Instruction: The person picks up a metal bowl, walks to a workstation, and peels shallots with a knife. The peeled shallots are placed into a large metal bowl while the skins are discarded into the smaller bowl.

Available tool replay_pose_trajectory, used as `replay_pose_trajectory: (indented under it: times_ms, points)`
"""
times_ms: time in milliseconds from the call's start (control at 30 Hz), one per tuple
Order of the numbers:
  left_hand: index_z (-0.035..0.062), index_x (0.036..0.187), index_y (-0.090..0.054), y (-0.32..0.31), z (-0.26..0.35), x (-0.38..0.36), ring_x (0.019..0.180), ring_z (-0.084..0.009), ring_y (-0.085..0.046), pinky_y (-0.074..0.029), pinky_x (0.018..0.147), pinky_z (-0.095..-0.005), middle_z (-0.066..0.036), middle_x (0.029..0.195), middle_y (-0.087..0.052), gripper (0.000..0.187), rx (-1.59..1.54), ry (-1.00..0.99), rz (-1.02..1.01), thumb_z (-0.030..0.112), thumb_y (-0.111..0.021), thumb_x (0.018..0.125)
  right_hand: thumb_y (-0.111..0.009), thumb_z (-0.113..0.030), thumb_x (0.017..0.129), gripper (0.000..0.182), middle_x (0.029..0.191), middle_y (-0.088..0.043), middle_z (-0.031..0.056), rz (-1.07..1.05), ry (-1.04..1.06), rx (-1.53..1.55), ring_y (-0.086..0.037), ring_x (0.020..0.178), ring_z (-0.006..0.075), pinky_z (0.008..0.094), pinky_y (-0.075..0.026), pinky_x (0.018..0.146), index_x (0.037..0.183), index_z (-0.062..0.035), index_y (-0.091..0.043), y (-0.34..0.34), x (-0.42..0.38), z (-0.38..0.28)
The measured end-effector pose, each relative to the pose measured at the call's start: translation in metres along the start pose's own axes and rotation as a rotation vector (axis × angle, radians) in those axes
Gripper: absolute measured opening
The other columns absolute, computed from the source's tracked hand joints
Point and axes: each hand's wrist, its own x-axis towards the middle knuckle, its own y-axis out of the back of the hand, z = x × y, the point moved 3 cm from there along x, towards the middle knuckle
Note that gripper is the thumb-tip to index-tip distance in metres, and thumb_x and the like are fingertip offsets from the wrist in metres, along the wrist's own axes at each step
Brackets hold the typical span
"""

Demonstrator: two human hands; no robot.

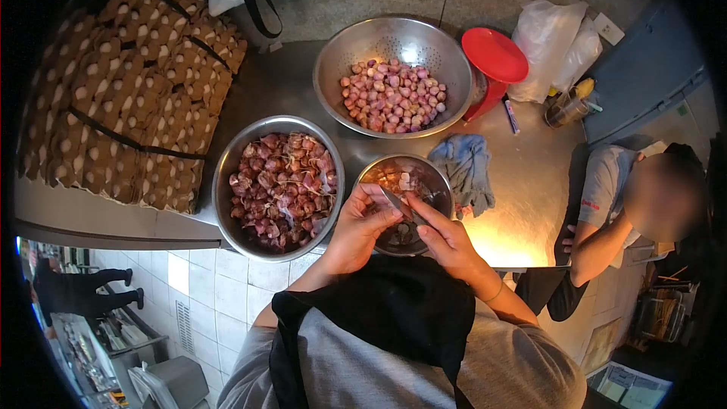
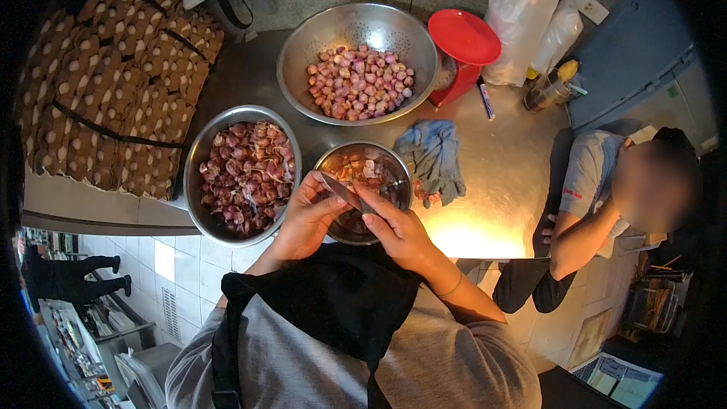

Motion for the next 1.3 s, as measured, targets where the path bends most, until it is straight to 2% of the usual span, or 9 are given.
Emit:
replay_pose_trajectory:
  times_ms: [67,167,267,467,633,800,967,1067,1300]
  points:
    - [0.0088,0.1,-0.047,-0.003,0.002,-0.001,0.094,-0.0149,-0.054,-0.046,0.085,-0.0325,-0.005,0.099,-0.054,0.029,-0.009,-0.002,0.006,-0.008,-0.057,0.078,-0.046,-0.012,0.09,0.041,0.103,-0.059,0.0097,0.035,0.095,-0.095,-0.057,0.095,0.0167,0.0251,-0.042,0.083,0.13,-0.0035,-0.039,-0.001,0.0,0.007]
    - [0.008,0.101,-0.047,-0.011,0.007,-0.003,0.095,-0.0159,-0.055,-0.046,0.086,-0.0325,-0.005,0.098,-0.054,0.031,-0.039,-0.011,0.007,-0.009,-0.056,0.077,-0.043,-0.015,0.092,0.039,0.069,-0.053,0.0027,-0.054,-0.336,0.449,-0.051,0.059,0.0083,0.0183,-0.04,0.056,0.13,-0.006,-0.039,0.001,-0.005,0.008]
    - [0.0076,0.104,-0.047,-0.012,0.007,-0.003,0.099,-0.0173,-0.054,-0.045,0.088,-0.032,-0.007,0.102,-0.055,0.034,-0.025,-0.031,-0.056,-0.011,-0.056,0.077,-0.04,-0.017,0.094,0.039,0.056,-0.037,-0.0041,0.027,-0.349,0.668,-0.031,0.045,0.0033,0.0164,-0.026,0.043,0.131,-0.0072,-0.039,-0.001,-0.005,0.018]
    - [0.0064,0.106,-0.048,-0.012,0.006,-0.003,0.107,-0.0227,-0.052,-0.044,0.091,-0.0326,-0.012,0.115,-0.053,0.032,-0.079,-0.005,-0.129,-0.009,-0.051,0.079,-0.04,-0.013,0.093,0.039,0.055,-0.037,-0.0038,0.06,-0.362,0.323,-0.032,0.046,0.003,0.0165,-0.026,0.043,0.131,-0.0053,-0.037,0.006,0.003,0.01]
    - [0.0048,0.107,-0.049,-0.01,0.008,-0.001,0.109,-0.0257,-0.051,-0.042,0.094,-0.0332,-0.013,0.113,-0.053,0.026,-0.171,0.044,-0.094,-0.004,-0.046,0.083,-0.041,-0.011,0.092,0.041,0.098,-0.055,0.0075,0.112,-0.195,0.033,-0.051,0.089,0.0118,0.0224,-0.039,0.078,0.133,-0.0039,-0.035,0.009,0.003,0.016]
    - [0.0041,0.106,-0.05,-0.005,0.007,0.0,0.102,-0.0209,-0.055,-0.041,0.095,-0.032,-0.009,0.106,-0.056,0.025,-0.228,0.076,-0.089,-0.004,-0.046,0.083,-0.042,-0.014,0.092,0.044,0.133,-0.039,0.0109,0.012,-0.51,0.413,-0.035,0.122,0.0182,0.0279,-0.024,0.1,0.133,-0.0026,-0.032,0.0,-0.004,0.002]
    - [0.0069,0.102,-0.051,-0.004,0.004,-0.001,0.097,-0.0152,-0.055,-0.041,0.092,-0.0313,-0.005,0.102,-0.056,0.022,-0.18,0.077,-0.016,-0.003,-0.047,0.083,-0.042,-0.017,0.092,0.043,0.118,-0.054,0.0126,0.007,0.087,-0.161,-0.054,0.105,0.0222,0.0292,-0.04,0.089,0.132,-0.0034,-0.034,-0.005,0.003,-0.007]
    - [0.0082,0.099,-0.051,-0.001,0.004,-0.001,0.097,-0.0145,-0.054,-0.041,0.092,-0.0311,-0.004,0.1,-0.056,0.022,-0.118,0.044,-0.021,-0.004,-0.049,0.082,-0.043,-0.017,0.092,0.04,0.115,-0.056,0.0138,-0.064,-0.097,-0.288,-0.054,0.105,0.0229,0.0296,-0.04,0.089,0.13,-0.0044,-0.038,-0.001,0.001,-0.011]
    - [0.0057,0.106,-0.048,-0.004,0.004,-0.002,0.098,-0.0182,-0.056,-0.044,0.09,-0.0325,-0.009,0.105,-0.056,0.028,-0.065,-0.002,-0.041,-0.007,-0.052,0.081,-0.042,-0.019,0.093,0.036,0.12,-0.052,0.0164,0.041,-0.202,0.072,-0.047,0.114,0.0222,0.0293,-0.033,0.096,0.125,-0.0039,-0.044,0.001,-0.002,0.01]
